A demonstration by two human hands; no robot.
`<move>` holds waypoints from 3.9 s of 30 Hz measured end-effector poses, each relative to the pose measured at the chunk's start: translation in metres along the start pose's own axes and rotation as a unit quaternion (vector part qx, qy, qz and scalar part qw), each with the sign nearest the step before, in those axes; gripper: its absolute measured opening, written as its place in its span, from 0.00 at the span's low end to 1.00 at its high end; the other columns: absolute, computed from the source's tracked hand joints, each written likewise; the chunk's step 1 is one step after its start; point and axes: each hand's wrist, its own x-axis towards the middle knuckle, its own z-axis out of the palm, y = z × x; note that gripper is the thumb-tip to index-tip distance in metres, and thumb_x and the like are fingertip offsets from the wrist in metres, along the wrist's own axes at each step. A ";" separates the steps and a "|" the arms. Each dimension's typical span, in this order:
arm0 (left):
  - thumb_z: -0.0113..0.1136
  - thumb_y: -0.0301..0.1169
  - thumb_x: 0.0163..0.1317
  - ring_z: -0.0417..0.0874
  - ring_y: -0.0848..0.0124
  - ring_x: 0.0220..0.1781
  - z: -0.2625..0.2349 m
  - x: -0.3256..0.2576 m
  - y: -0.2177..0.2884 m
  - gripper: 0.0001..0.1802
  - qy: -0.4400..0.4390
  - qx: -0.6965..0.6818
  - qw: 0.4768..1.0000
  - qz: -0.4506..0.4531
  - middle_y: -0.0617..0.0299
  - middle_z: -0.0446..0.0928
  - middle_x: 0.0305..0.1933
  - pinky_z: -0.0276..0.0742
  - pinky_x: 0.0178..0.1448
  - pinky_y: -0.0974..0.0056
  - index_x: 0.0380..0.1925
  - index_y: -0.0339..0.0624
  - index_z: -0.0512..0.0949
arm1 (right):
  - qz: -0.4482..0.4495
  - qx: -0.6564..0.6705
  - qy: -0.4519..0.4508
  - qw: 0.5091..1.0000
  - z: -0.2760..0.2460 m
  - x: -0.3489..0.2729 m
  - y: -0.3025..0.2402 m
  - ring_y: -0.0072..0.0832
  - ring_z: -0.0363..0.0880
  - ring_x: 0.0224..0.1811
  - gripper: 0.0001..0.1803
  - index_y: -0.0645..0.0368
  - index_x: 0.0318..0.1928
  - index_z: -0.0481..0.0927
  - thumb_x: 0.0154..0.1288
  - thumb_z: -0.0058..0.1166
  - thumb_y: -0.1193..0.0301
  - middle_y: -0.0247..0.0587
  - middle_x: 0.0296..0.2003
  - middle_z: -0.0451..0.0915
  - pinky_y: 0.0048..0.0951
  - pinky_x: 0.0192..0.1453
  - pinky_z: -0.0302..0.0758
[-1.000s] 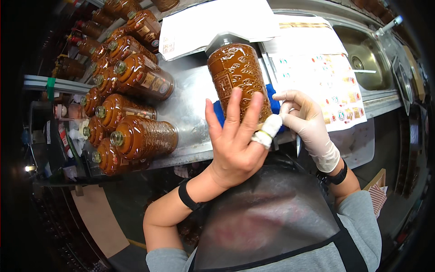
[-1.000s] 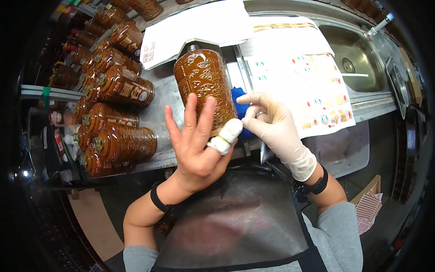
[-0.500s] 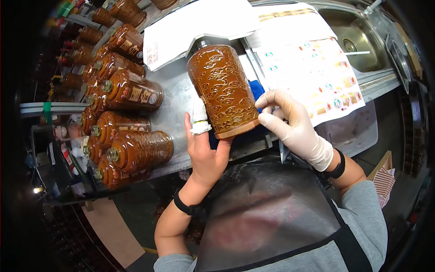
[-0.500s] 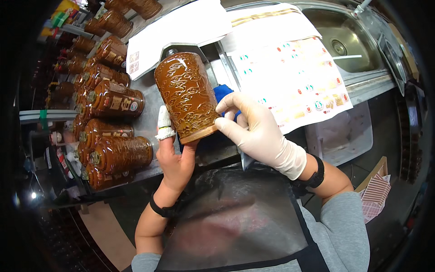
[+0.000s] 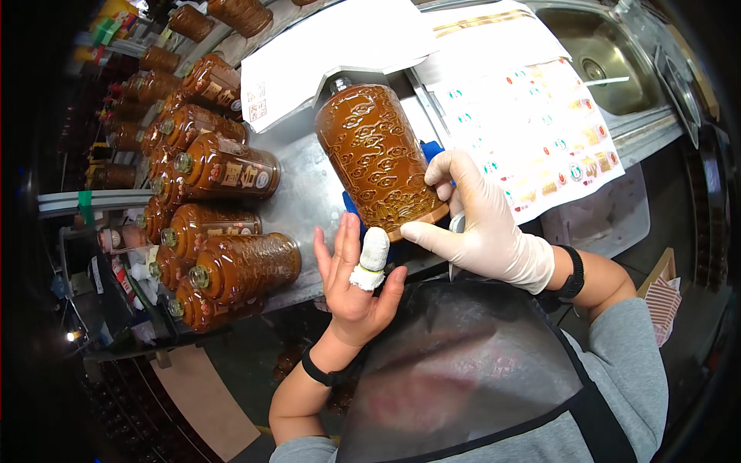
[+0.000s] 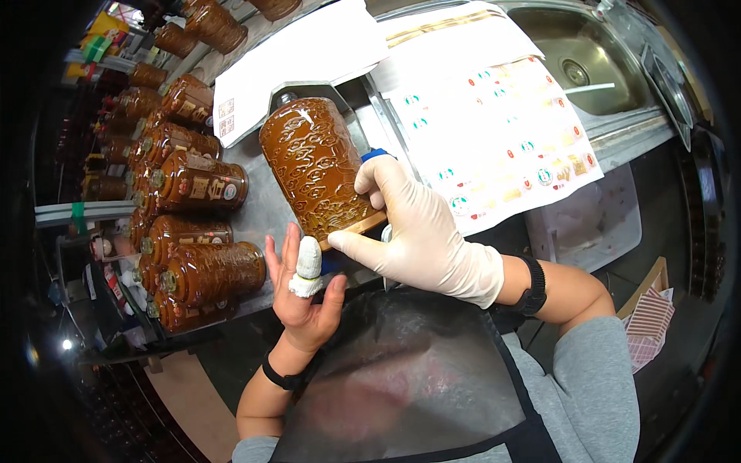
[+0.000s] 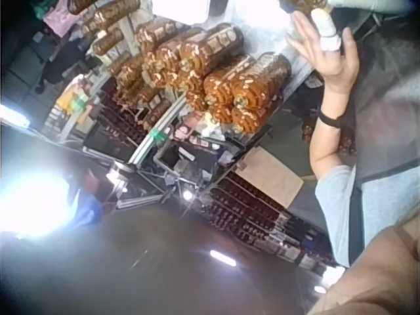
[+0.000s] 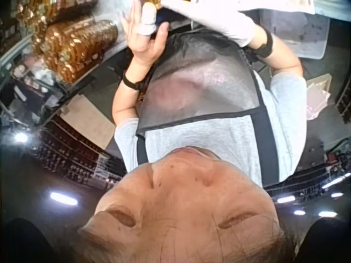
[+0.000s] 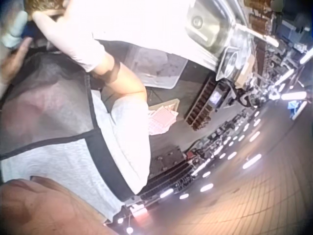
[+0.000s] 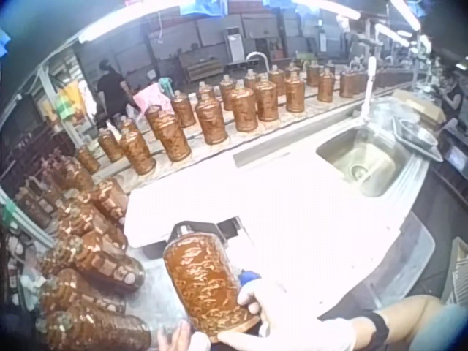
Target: Applying labels and cleaning ceramic liquor bottles on a production line.
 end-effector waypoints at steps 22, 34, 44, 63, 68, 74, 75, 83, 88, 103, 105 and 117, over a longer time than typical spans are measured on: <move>0.72 0.29 0.48 0.63 0.36 0.73 -0.006 0.030 0.012 0.26 -0.030 0.081 0.995 0.048 0.32 0.65 0.69 0.42 0.72 0.27 0.50 0.38 0.82 | 0.126 0.174 -0.053 0.975 -0.009 -0.002 0.003 0.15 0.64 0.28 0.19 0.56 0.49 0.70 0.60 0.62 0.72 0.32 0.34 0.67 0.20 0.34 0.67; 0.72 0.30 0.48 0.64 0.35 0.72 -0.006 0.036 0.016 0.23 -0.032 0.110 0.992 0.058 0.33 0.65 0.70 0.39 0.73 0.28 0.48 0.41 0.83 | 0.119 0.211 -0.064 0.968 -0.012 -0.002 0.007 0.19 0.65 0.30 0.19 0.57 0.50 0.69 0.61 0.62 0.73 0.34 0.36 0.70 0.22 0.36 0.68; 0.71 0.28 0.48 0.63 0.34 0.73 -0.008 0.053 0.025 0.25 -0.046 0.138 0.984 0.106 0.35 0.66 0.70 0.39 0.74 0.29 0.50 0.39 0.82 | 0.107 0.232 -0.038 0.966 -0.013 0.002 0.007 0.14 0.70 0.28 0.13 0.60 0.48 0.73 0.64 0.58 0.75 0.32 0.36 0.75 0.18 0.34 0.71; 0.75 0.31 0.46 0.61 0.42 0.75 -0.002 0.062 0.019 0.43 0.001 0.139 0.988 0.068 0.39 0.66 0.71 0.36 0.76 0.31 0.65 0.34 0.69 | 0.349 0.550 -0.061 0.757 -0.066 -0.006 0.025 0.27 0.82 0.39 0.19 0.68 0.55 0.74 0.66 0.55 0.71 0.43 0.43 0.81 0.28 0.45 0.81; 0.72 0.28 0.45 0.65 0.42 0.73 0.007 0.059 0.006 0.42 0.040 0.078 0.993 0.085 0.38 0.68 0.67 0.42 0.72 0.27 0.63 0.28 0.68 | 0.093 0.182 -0.009 0.979 -0.037 0.003 -0.009 0.23 0.79 0.43 0.16 0.61 0.51 0.76 0.62 0.58 0.75 0.37 0.41 0.80 0.27 0.48 0.77; 0.66 0.21 0.43 0.70 0.45 0.70 0.008 0.059 -0.003 0.40 0.045 0.109 0.988 0.096 0.39 0.71 0.65 0.44 0.75 0.30 0.62 0.26 0.68 | -0.088 0.010 0.000 0.996 -0.012 -0.002 -0.019 0.32 0.80 0.37 0.13 0.61 0.43 0.76 0.58 0.60 0.75 0.44 0.34 0.79 0.32 0.44 0.76; 0.67 0.22 0.44 0.70 0.46 0.70 0.009 0.058 -0.004 0.40 0.054 0.102 0.989 0.091 0.40 0.71 0.65 0.44 0.75 0.31 0.62 0.26 0.69 | -0.069 0.018 0.009 0.997 -0.016 -0.006 -0.015 0.33 0.80 0.37 0.13 0.61 0.43 0.77 0.57 0.60 0.75 0.44 0.34 0.79 0.32 0.43 0.76; 0.71 0.23 0.46 0.66 0.50 0.74 0.007 0.061 0.006 0.42 0.048 0.108 0.989 0.087 0.45 0.68 0.70 0.43 0.78 0.38 0.65 0.29 0.66 | 0.006 -0.014 0.072 0.997 -0.031 -0.009 0.002 0.35 0.82 0.35 0.12 0.62 0.42 0.77 0.59 0.59 0.71 0.48 0.31 0.80 0.34 0.41 0.77; 0.66 0.23 0.40 0.64 0.45 0.74 0.018 0.066 0.010 0.42 0.015 0.142 0.984 0.106 0.43 0.70 0.68 0.37 0.76 0.30 0.62 0.32 0.68 | -0.071 0.043 0.014 0.996 -0.011 -0.012 -0.009 0.32 0.81 0.41 0.12 0.62 0.43 0.78 0.58 0.60 0.75 0.42 0.36 0.81 0.31 0.48 0.76; 0.74 0.33 0.50 0.75 0.51 0.66 0.022 0.061 -0.002 0.42 0.086 0.129 0.984 0.088 0.49 0.73 0.66 0.45 0.75 0.34 0.64 0.31 0.66 | -0.039 -0.003 0.045 0.998 -0.017 -0.012 -0.001 0.34 0.81 0.35 0.09 0.62 0.41 0.78 0.59 0.59 0.75 0.43 0.31 0.80 0.31 0.43 0.76; 0.75 0.34 0.51 0.75 0.50 0.66 0.020 0.059 -0.003 0.43 0.080 0.133 0.984 0.083 0.48 0.73 0.66 0.45 0.75 0.34 0.64 0.30 0.66 | 0.059 0.024 0.037 0.997 -0.024 -0.011 0.008 0.29 0.81 0.37 0.09 0.62 0.40 0.79 0.58 0.59 0.74 0.43 0.33 0.81 0.30 0.45 0.76; 0.74 0.38 0.53 0.69 0.44 0.70 0.020 0.066 0.000 0.43 0.048 0.176 0.980 0.081 0.45 0.71 0.67 0.44 0.75 0.32 0.65 0.29 0.66 | 0.008 0.048 0.028 0.998 -0.016 -0.008 -0.002 0.31 0.81 0.38 0.09 0.62 0.41 0.77 0.59 0.59 0.76 0.43 0.34 0.80 0.29 0.45 0.75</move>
